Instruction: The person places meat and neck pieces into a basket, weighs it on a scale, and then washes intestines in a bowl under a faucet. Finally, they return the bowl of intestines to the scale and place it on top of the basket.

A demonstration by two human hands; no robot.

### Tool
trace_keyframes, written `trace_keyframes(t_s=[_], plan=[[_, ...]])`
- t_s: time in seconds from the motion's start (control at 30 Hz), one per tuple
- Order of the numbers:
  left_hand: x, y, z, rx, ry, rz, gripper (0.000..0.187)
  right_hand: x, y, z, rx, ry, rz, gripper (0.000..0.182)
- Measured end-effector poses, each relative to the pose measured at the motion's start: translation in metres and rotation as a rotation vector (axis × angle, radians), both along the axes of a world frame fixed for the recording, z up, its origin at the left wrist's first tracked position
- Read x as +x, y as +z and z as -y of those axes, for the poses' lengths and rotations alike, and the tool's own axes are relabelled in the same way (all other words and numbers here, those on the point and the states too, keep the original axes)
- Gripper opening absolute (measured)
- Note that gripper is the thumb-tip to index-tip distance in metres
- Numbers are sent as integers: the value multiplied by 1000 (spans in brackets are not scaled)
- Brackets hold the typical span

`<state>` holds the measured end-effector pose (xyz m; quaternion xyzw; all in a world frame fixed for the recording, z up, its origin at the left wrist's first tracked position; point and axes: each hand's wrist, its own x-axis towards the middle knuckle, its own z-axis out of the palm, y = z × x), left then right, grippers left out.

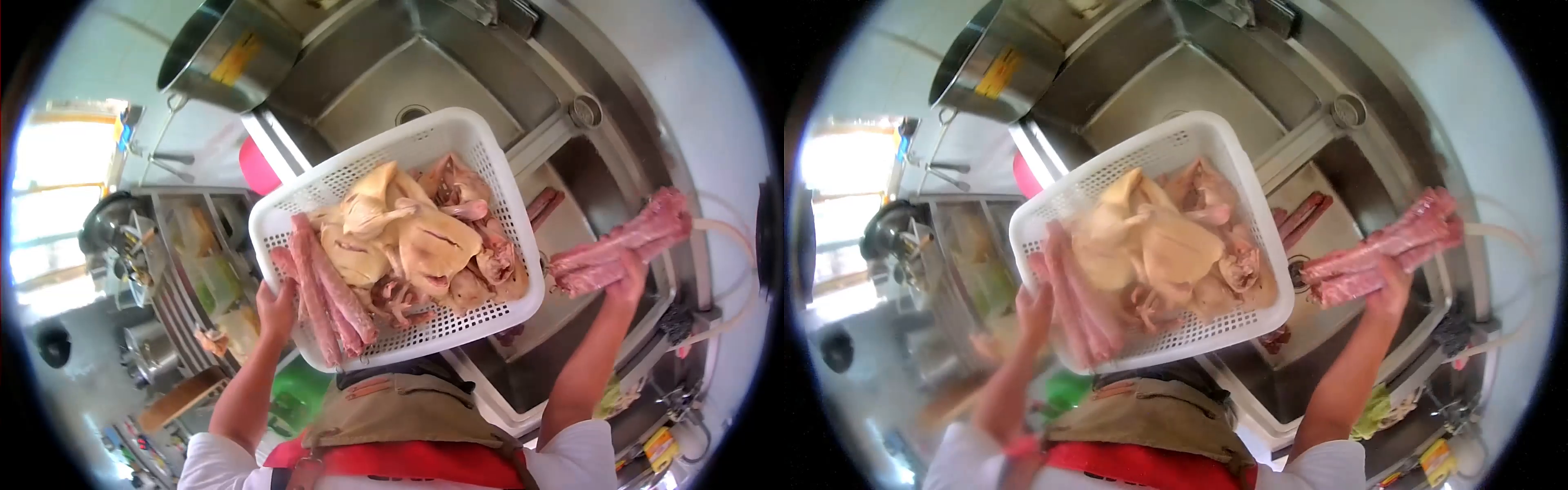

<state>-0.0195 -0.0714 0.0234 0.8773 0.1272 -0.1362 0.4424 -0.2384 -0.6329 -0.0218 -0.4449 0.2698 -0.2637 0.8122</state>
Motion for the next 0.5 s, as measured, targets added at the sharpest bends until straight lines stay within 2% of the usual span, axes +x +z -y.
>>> trace_keyframes(t_s=[0.07,0.13,0.17,0.23,0.27,0.3,0.37,0.43,0.47,0.5], plan=[[2,-5,-6,-76,-12,24,23,28,83,-27,-96,84,39,67],[4,-6,-8,-129,-23,39,23,51,130,-64,-158,277,15,66],[4,-4,-8,-143,-17,33,22,62,146,-84,-186,369,-5,65],[0,-1,-7,-106,-29,35,22,82,147,-127,-267,457,-306,76],[0,0,-9,-114,-42,43,22,114,168,-167,-105,571,-315,76],[0,0,-10,-119,-57,53,23,132,151,-197,-137,589,-187,74],[2,2,-10,-136,-73,63,23,169,150,-245,-427,916,-538,69],[1,2,-9,-158,-69,54,23,173,118,-290,-777,993,-505,66],[2,4,-8,-172,-73,64,23,171,107,-310,-1059,1014,-585,65],[3,7,-6,-181,-75,72,23,167,98,-328,-1217,925,-572,65]])
